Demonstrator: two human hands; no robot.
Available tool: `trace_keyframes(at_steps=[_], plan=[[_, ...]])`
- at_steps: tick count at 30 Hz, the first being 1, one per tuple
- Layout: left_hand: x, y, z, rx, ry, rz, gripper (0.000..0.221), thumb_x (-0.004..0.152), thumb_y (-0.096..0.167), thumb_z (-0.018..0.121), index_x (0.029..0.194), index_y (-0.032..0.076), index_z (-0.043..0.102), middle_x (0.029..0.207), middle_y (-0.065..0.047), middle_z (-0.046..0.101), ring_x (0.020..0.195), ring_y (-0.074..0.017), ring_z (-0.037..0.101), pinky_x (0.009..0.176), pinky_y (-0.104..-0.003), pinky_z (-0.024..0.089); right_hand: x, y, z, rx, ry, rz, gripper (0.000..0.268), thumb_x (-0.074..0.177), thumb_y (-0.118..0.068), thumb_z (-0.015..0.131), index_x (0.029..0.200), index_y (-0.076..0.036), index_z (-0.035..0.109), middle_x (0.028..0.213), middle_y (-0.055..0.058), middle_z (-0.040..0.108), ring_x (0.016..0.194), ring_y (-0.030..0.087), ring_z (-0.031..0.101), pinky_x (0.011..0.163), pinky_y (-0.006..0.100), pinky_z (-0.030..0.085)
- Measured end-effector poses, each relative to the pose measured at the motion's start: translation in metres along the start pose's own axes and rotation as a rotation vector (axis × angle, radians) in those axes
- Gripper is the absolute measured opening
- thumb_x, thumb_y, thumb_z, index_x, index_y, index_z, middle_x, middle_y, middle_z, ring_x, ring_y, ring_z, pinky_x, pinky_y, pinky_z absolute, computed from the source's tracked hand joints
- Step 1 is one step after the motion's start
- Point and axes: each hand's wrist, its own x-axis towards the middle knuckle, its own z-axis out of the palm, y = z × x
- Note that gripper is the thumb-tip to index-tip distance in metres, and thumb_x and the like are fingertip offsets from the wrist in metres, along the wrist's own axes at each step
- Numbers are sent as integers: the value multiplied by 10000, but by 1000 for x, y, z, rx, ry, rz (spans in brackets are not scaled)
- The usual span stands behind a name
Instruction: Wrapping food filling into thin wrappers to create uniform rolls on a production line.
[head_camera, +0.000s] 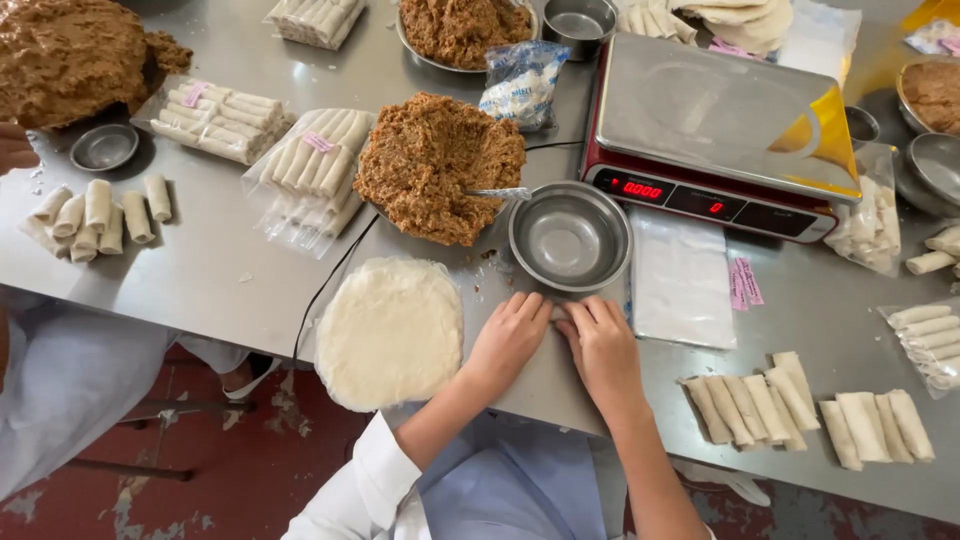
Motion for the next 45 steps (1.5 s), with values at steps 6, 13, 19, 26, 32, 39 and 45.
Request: trace_keyframes(at_steps=[6, 13, 19, 26, 32, 39, 45], plan=[[-5, 9, -17, -105, -180, -40, 94, 980, 112, 604, 1053, 112, 664, 943, -19, 543, 892, -197, 554, 692, -296, 462, 4, -6, -32, 142, -199, 23, 156, 971, -190, 655, 1123, -169, 630, 869, 17, 651, 925, 217, 704, 818, 333, 594], [4, -2, -59, -264, -66, -26, 87, 1031, 151, 542, 1051, 128, 623, 971, -23, 553, 924, -198, 591, 806, -310, 462, -3, 2, -13, 31, -12, -70, 59, 959, -170, 679, 901, -163, 691, 854, -18, 606, 888, 194, 649, 791, 318, 557], [1, -14, -52, -347, -52, 41, 168, 992, 321, 581, 938, 167, 537, 778, 2, 585, 858, -185, 631, 852, -305, 475, -20, -17, -11, 200, 91, -20, 180, 920, -345, 735, 1056, -228, 723, 876, -59, 649, 905, 168, 658, 809, 318, 562], [-11, -18, -65, -560, -196, 59, 386, 923, 187, 692, 1283, 88, 595, 1109, -56, 704, 1027, -276, 628, 875, -407, 460, -39, -41, -24, 143, 128, -83, 250, 999, -207, 658, 1193, -56, 704, 991, 76, 616, 877, 276, 580, 777, 405, 505], [-26, -2, -104, -650, -232, 144, 292, 965, 295, 641, 1210, 145, 589, 966, 4, 677, 909, -242, 617, 820, -379, 473, -79, -51, -41, 131, 46, -117, 179, 1004, -148, 635, 1132, -30, 676, 903, 79, 562, 812, 278, 529, 732, 401, 475], [-68, -1, -107, -978, -372, 119, 608, 898, 504, 767, 1353, 142, 591, 1217, -13, 723, 1098, -226, 689, 889, -351, 515, -105, -3, -139, 772, -373, -43, 173, 974, -139, 709, 1117, -46, 738, 988, 79, 679, 926, 230, 672, 828, 338, 522], [-88, -58, -123, -722, -54, -383, 322, 829, 251, 776, 1146, 194, 755, 1088, 26, 770, 992, -107, 734, 942, -235, 542, -137, 107, -188, 194, 244, 517, 236, 992, -147, 626, 1197, -61, 705, 1049, 65, 751, 901, 177, 700, 845, 288, 597]])
